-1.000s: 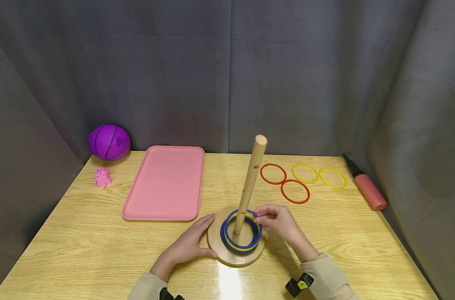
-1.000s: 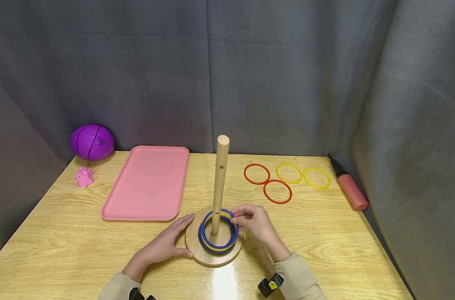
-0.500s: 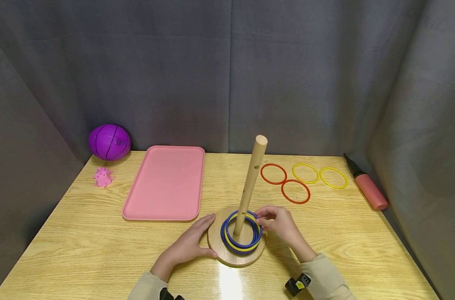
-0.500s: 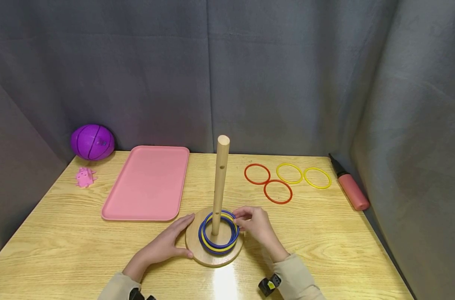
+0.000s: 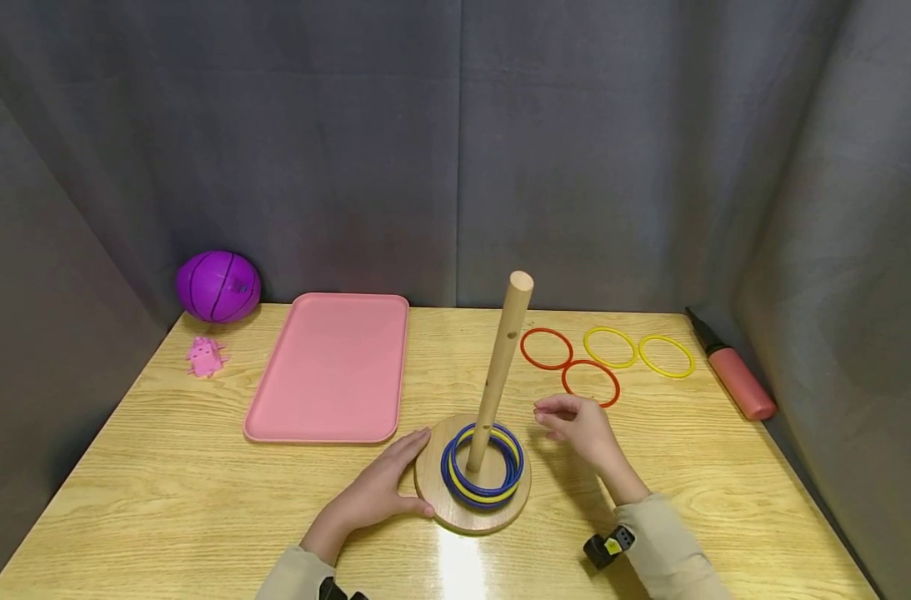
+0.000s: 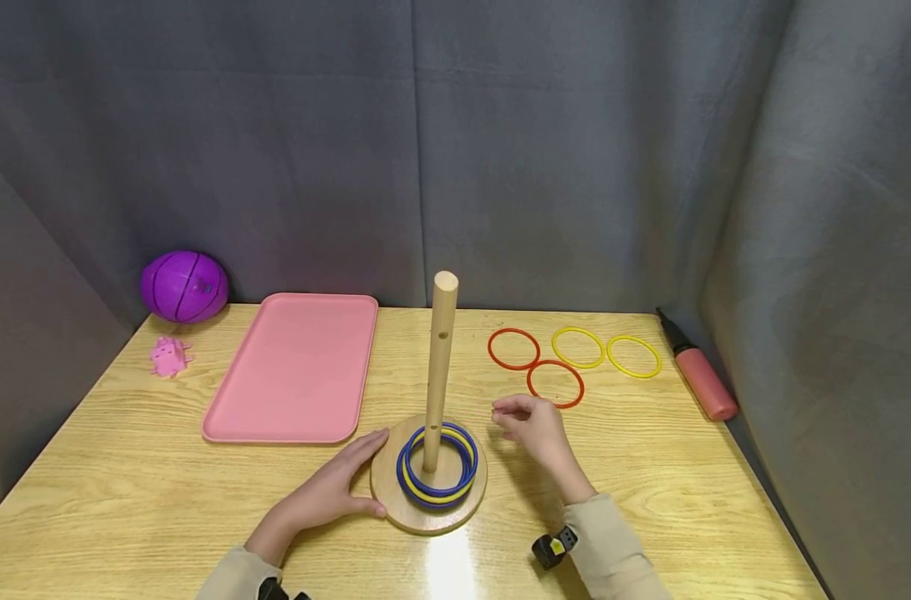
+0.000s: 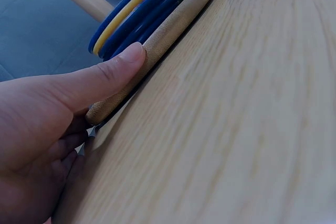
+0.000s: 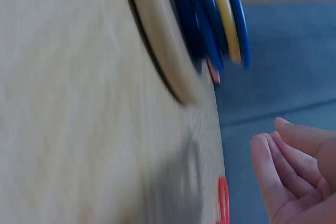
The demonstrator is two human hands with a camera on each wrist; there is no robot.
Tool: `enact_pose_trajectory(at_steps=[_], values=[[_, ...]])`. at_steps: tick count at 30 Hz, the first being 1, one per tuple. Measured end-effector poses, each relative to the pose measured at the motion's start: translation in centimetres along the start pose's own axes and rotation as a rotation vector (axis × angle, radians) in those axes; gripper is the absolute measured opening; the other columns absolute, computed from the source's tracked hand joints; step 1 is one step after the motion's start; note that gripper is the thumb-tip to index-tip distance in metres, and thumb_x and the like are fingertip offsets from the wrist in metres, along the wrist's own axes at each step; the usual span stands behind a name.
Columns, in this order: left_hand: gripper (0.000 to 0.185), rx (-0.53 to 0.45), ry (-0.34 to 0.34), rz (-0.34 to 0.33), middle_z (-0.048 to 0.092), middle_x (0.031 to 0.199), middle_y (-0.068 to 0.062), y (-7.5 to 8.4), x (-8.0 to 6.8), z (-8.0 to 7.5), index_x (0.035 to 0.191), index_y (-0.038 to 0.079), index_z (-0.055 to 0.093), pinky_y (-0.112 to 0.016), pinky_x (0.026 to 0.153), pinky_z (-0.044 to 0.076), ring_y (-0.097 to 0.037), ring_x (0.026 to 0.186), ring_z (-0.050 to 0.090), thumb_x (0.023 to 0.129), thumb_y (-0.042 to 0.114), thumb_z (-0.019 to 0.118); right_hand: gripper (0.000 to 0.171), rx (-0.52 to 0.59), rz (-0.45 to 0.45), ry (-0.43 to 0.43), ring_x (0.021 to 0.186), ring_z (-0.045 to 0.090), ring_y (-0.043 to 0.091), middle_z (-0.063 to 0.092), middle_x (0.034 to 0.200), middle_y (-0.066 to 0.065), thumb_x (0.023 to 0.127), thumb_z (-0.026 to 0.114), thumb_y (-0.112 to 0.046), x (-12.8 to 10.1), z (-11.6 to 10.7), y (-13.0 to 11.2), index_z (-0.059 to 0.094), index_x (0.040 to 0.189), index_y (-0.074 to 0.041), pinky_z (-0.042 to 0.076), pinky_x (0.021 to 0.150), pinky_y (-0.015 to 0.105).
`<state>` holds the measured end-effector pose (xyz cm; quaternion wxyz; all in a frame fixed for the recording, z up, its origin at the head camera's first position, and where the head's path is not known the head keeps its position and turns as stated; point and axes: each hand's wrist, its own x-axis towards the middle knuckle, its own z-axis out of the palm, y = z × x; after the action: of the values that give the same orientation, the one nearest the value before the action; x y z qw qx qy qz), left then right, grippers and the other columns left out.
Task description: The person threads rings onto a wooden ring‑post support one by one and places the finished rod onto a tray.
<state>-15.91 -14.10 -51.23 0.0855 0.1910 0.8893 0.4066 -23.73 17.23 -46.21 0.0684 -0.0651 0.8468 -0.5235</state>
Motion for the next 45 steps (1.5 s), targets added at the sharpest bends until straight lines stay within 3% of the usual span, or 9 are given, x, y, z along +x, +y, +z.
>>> enact_pose_trajectory(at_steps=[7,14,16,19,23,33,38,45], values=[[0.108,0.003,-0.004,-0.01,0.025,0.16,-0.015,0.0,0.0,0.0,0.153,0.008,0.027,-0.057,0.118,0.024,-0.037,0.148,0.022,0.068,0.046,0.082,0.029,-0.093,0.017,0.098,0.094,0.07,0.023,0.069,0.113,0.023,0.092,0.065,-0.01,2.1,-3.4,1.3,0.066,0.116,0.006,0.061,0.076,0.034],[0.109,0.001,-0.009,-0.02,0.024,0.16,-0.014,0.1,-0.1,0.0,0.154,0.01,0.027,-0.056,0.119,0.023,-0.036,0.149,0.021,0.068,0.046,0.083,0.027,-0.24,0.003,0.198,0.078,0.063,-0.004,0.069,0.112,0.024,0.092,0.064,-0.008,4.4,-7.1,3.5,0.066,0.116,0.006,0.059,0.068,0.02],[0.108,0.002,-0.006,-0.019,0.025,0.16,-0.014,0.1,-0.1,0.0,0.154,0.01,0.027,-0.056,0.119,0.023,-0.036,0.148,0.021,0.068,0.045,0.083,0.027,-0.293,0.001,0.228,0.079,0.062,-0.001,0.07,0.111,0.024,0.092,0.065,-0.009,5.0,-7.8,4.0,0.067,0.115,0.005,0.055,0.064,0.016],[0.108,0.007,-0.007,-0.017,0.025,0.16,-0.013,0.0,-0.1,0.0,0.154,0.01,0.027,-0.056,0.119,0.024,-0.036,0.149,0.021,0.068,0.046,0.083,0.027,-0.344,0.002,0.259,0.087,0.068,0.017,0.07,0.11,0.023,0.092,0.065,-0.01,5.7,-8.7,4.7,0.068,0.115,0.004,0.048,0.062,0.013],[0.109,0.01,-0.006,-0.013,0.025,0.16,-0.013,0.0,0.0,0.0,0.154,0.01,0.027,-0.055,0.119,0.024,-0.035,0.149,0.021,0.068,0.047,0.082,0.027,-0.369,0.022,0.274,0.1,0.066,0.034,0.069,0.112,0.024,0.092,0.065,-0.009,6.4,-9.4,5.5,0.067,0.115,0.005,0.046,0.064,0.014],[0.109,0.013,0.0,0.0,0.026,0.159,-0.016,0.0,-0.1,0.0,0.153,0.008,0.027,-0.058,0.117,0.025,-0.038,0.147,0.023,0.068,0.048,0.081,0.026,-0.434,0.075,0.273,0.097,0.063,0.037,0.069,0.106,0.026,0.089,0.067,-0.009,7.1,-9.7,6.4,0.068,0.11,0.007,0.044,0.074,0.029],[0.109,0.014,0.0,-0.002,0.026,0.159,-0.015,0.1,-0.1,0.0,0.153,0.008,0.027,-0.058,0.117,0.025,-0.038,0.148,0.023,0.068,0.048,0.081,0.023,-0.495,0.084,0.251,0.082,0.063,0.032,0.071,0.093,0.023,0.084,0.072,-0.008,7.2,-9.7,6.7,0.07,0.101,0.008,0.042,0.073,0.032],[0.108,0.011,-0.002,-0.003,0.025,0.16,-0.016,0.1,-0.1,0.0,0.153,0.007,0.027,-0.058,0.117,0.025,-0.039,0.147,0.022,0.069,0.047,0.081,0.017,-0.484,0.171,0.245,0.056,0.056,0.01,0.069,0.075,0.014,0.08,0.071,-0.004,7.2,-9.5,6.4,0.071,0.093,0.007,0.043,0.054,0.021]])
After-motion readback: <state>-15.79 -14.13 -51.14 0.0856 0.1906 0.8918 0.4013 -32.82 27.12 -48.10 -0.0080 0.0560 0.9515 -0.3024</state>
